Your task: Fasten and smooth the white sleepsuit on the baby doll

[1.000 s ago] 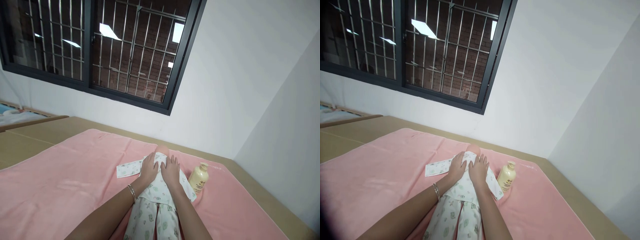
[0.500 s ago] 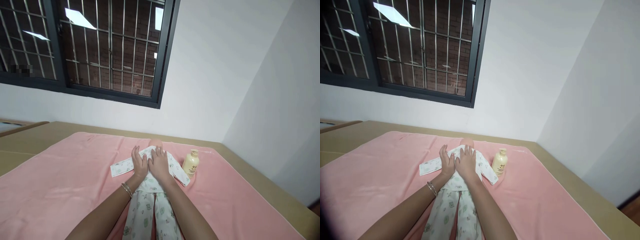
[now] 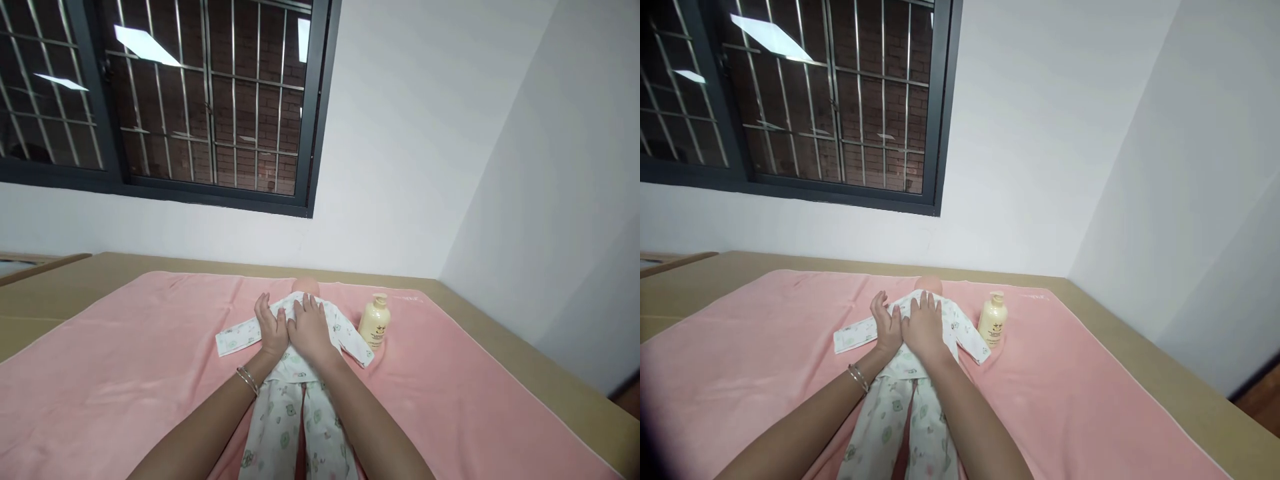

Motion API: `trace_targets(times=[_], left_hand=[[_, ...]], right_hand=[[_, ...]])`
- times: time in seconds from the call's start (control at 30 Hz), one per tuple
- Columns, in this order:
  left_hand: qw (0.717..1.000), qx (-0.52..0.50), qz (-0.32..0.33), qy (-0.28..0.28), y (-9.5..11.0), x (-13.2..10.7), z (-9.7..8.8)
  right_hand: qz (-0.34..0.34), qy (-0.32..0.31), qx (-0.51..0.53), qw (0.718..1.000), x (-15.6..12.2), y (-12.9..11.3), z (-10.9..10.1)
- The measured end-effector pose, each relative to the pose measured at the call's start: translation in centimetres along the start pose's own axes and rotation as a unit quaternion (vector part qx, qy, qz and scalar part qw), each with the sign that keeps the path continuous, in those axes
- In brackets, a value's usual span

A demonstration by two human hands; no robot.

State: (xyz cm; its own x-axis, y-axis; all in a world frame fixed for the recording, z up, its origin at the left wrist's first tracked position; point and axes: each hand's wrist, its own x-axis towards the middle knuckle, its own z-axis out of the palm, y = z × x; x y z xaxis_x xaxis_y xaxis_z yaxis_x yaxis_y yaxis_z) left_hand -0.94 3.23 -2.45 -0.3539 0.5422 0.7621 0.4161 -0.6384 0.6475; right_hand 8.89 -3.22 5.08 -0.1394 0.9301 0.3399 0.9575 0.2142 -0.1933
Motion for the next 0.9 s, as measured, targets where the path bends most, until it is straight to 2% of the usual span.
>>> trace_targets(times=[0.07, 0.17, 0.23, 0.33, 0.4, 0.47, 0.53, 0.6, 0.63, 0.7, 0.77, 0.83, 0.9], left_hand=[[1.0, -0.003, 0.005, -0.004, -0.1, -0.1, 0.0], [1.0, -0.002, 0.004, -0.013, -0.1, 0.0, -0.2], [1.0, 0.002, -0.008, -0.025, 0.4, 0.5, -0.4], [0.996, -0.015, -0.058, -0.069, 2.5, 2.3, -0.4], [0.981, -0.089, -0.13, -0.11, 4.7, 3.8, 0.1], [0.933, -0.228, -0.216, -0.177, 7.3, 5.1, 1.0], [0.841, -0.351, -0.318, -0.263, 9.9, 5.7, 2.3], [0.743, -0.405, -0.411, -0.34, 12.0, 5.6, 3.9], [0.707, -0.41, -0.446, -0.366, 12.9, 5.4, 4.8], [0.662, -0.407, -0.494, -0.39, 14.4, 4.7, 6.4], [0.629, -0.414, -0.532, -0.388, 15.5, 4.0, 7.9], [0.594, -0.433, -0.567, -0.373, 16.2, 3.3, 9.2], [0.574, -0.44, -0.586, -0.364, 16.7, 2.7, 10.1]], right_hand=[[0.004, 0.008, 0.0, 1.0, -0.1, 0.0, 0.3], [0.017, -0.024, -0.001, 1.0, -0.3, 0.0, 0.5], [0.015, -0.046, 0.001, 0.999, -0.5, -0.2, -0.4], [-0.042, -0.035, 0.032, 0.998, -1.3, -0.9, -4.3], [-0.081, 0.028, 0.071, 0.994, -2.3, -1.2, -7.9], [-0.083, 0.079, 0.099, 0.988, -3.3, -0.8, -11.5], [-0.046, 0.112, 0.103, 0.987, -3.9, 0.7, -14.1], [0.022, 0.12, 0.104, 0.987, -3.8, 3.3, -15.5], [0.069, 0.117, 0.103, 0.985, -3.5, 4.9, -15.8], [0.183, 0.13, 0.077, 0.971, -2.8, 8.1, -15.8], [0.253, 0.144, 0.046, 0.956, -2.2, 10.8, -15.2], [0.26, 0.112, 0.042, 0.958, -1.8, 12.5, -14.4], [0.238, 0.047, 0.054, 0.969, -1.6, 13.2, -13.6]])
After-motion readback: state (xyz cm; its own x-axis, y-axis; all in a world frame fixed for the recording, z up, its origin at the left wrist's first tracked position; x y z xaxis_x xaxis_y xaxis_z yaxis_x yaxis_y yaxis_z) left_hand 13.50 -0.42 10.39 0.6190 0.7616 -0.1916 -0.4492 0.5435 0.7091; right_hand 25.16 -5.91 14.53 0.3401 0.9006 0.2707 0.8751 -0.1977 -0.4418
